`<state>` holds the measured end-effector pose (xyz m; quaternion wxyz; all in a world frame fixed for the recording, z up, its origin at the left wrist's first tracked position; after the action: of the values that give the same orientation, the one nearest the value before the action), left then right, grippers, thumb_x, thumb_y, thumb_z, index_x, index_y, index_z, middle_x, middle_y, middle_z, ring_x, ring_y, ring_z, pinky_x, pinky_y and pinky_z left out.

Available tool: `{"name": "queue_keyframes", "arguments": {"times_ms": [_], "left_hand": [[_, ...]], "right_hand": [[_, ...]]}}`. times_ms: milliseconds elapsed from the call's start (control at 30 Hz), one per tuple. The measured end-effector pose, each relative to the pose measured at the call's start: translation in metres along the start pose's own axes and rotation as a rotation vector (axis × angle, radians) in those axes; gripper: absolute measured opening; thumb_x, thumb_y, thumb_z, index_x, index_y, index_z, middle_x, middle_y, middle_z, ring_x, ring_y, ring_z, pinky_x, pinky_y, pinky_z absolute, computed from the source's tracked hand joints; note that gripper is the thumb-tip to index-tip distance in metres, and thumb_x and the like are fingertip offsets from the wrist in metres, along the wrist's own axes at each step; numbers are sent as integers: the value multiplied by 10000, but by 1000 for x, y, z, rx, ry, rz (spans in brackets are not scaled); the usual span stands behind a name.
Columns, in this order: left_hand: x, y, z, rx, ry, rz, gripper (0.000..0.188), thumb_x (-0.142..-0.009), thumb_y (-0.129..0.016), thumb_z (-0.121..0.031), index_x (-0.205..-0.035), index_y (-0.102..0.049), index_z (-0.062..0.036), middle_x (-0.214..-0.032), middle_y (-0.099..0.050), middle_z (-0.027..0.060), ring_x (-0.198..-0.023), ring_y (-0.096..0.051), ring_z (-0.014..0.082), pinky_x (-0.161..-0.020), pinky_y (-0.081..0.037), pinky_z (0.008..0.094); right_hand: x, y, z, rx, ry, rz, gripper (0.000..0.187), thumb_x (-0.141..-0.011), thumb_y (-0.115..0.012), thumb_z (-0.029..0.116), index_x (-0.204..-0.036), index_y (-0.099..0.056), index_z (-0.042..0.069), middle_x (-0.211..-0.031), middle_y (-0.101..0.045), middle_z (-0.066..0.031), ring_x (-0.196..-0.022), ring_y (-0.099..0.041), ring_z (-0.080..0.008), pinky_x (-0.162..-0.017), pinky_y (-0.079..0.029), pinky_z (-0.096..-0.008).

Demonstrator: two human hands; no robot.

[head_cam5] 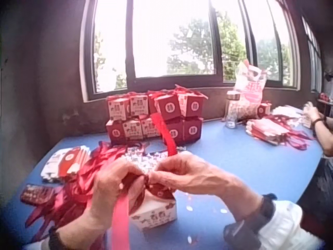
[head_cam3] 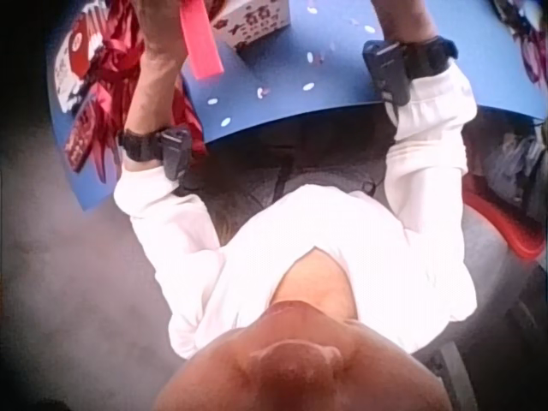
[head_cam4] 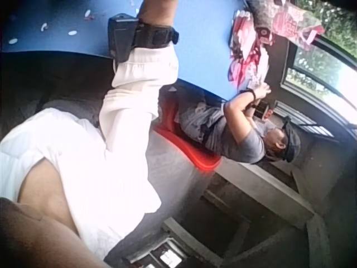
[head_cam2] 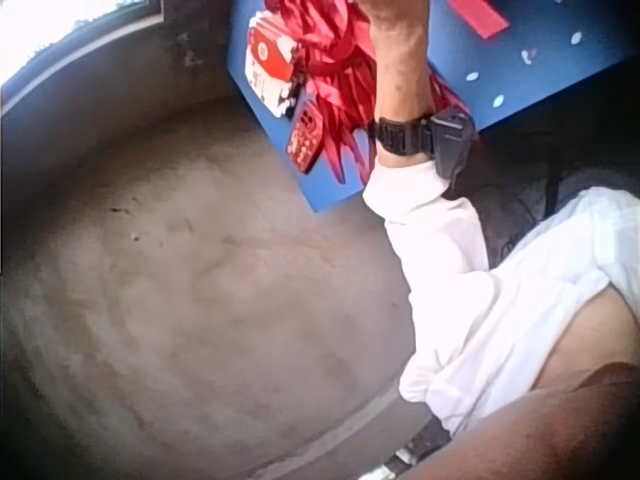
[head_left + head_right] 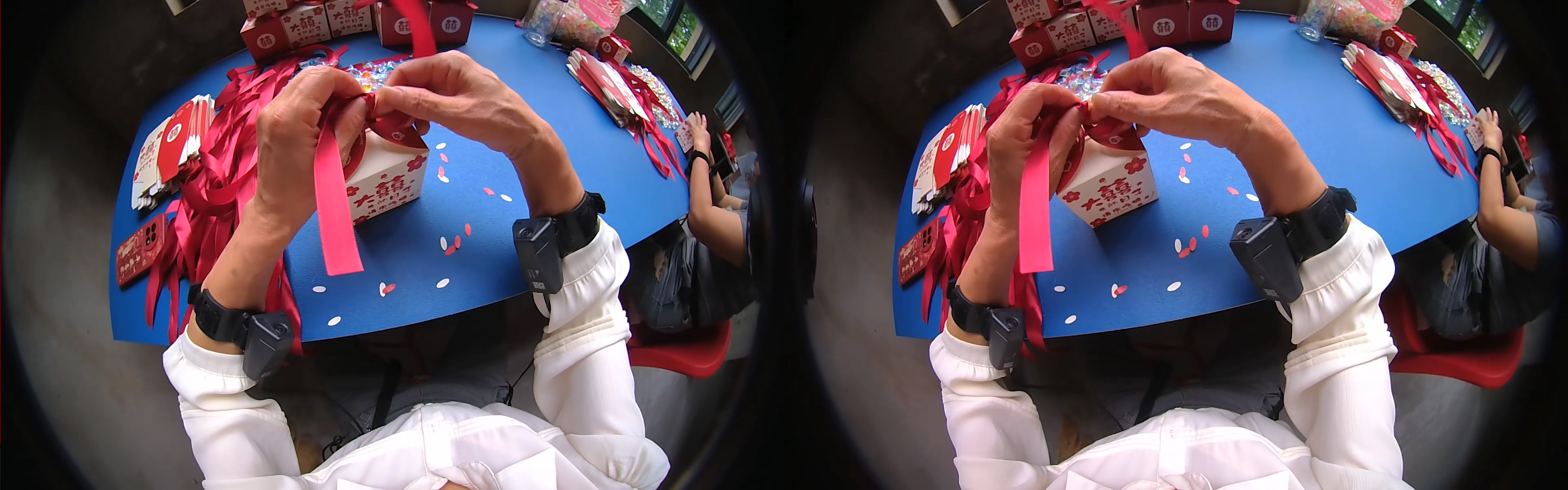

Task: Assembling small red and white decorative gift boxes and tying them with ribbons.

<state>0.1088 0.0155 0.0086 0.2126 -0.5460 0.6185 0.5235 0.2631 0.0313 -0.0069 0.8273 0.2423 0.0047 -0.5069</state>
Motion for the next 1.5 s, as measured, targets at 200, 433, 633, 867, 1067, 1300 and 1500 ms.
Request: {"name": "queue_keyframes", "arguments": {"times_ms": [200, 433, 633, 867, 1067, 1300, 1500], "left_hand": [[0, -1, 1, 28, -17, -8, 104, -837, -701, 7, -884, -610, -10, -807, -603, 103, -687, -626, 229, -616, -494, 335], [0, 1, -2, 1, -51, 25, 96, -850, -692, 5, -909, -617, -9, -810, -597, 106, -695, -618, 243, -619, -491, 343], [0, -1, -2, -6, -69, 39, 99, -863, -693, -13, -933, -624, -7, -821, -597, 107, -711, -614, 248, -633, -488, 349], [0, 0, -5, -6, -100, 69, 121, -856, -702, 8, -953, -633, -12, -834, -596, 110, -717, -617, 242, -638, -489, 341], [1, 0, -2, 10, -76, 56, 120, -856, -703, 4, -951, -632, -14, -838, -598, 111, -716, -616, 250, -638, -489, 349], [0, -1, -2, -17, -68, 88, 117, -860, -701, -1, -952, -630, -10, -847, -598, 115, -722, -616, 263, -643, -490, 346], [-1, -3, 0, 19, -35, 73, 125, -855, -711, -12, -945, -625, -8, -847, -596, 102, -718, -605, 244, -639, -484, 342]], "right_hand": [[-4, -4, -7, -105, 48, -22, 201, -972, -663, 131, -1128, -687, 7, -952, -717, -46, -905, -671, -96, -802, -560, -247], [-5, 0, -4, 7, 9, -172, 169, -941, -657, 132, -1083, -678, 43, -867, -681, -12, -781, -654, -57, -689, -556, -217], [-2, 3, 3, 336, 193, -367, 221, -910, -666, 166, -1111, -666, 72, -831, -628, 13, -632, -488, -16, -600, -484, -199], [-4, 18, -16, 455, 95, -551, 250, -898, -655, 288, -1000, -753, 82, -846, -603, -114, -762, -645, -198, -710, -558, -344], [-7, 8, -8, 183, 297, -252, 228, -944, -622, 94, -1159, -690, 58, -1277, -545, -67, -1084, -610, -150, -946, -523, -296], [-5, 17, -14, 518, 142, -568, 229, -959, -573, 222, -991, -667, 15, -889, -673, -114, -825, -696, -202, -729, -561, -332], [6, 77, -34, 693, 18, -833, 213, -902, -585, 203, -1011, -693, 55, -977, -664, -170, -897, -661, -309, -836, -529, -404]]}}
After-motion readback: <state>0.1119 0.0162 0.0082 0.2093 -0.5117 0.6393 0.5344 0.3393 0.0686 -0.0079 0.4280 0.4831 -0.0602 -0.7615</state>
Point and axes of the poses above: each hand's wrist, its own x-axis away from the middle knuckle, its own y-axis out of the back of the hand, z = x × y, the point moved 7 cm from there along -x, towards the middle knuckle
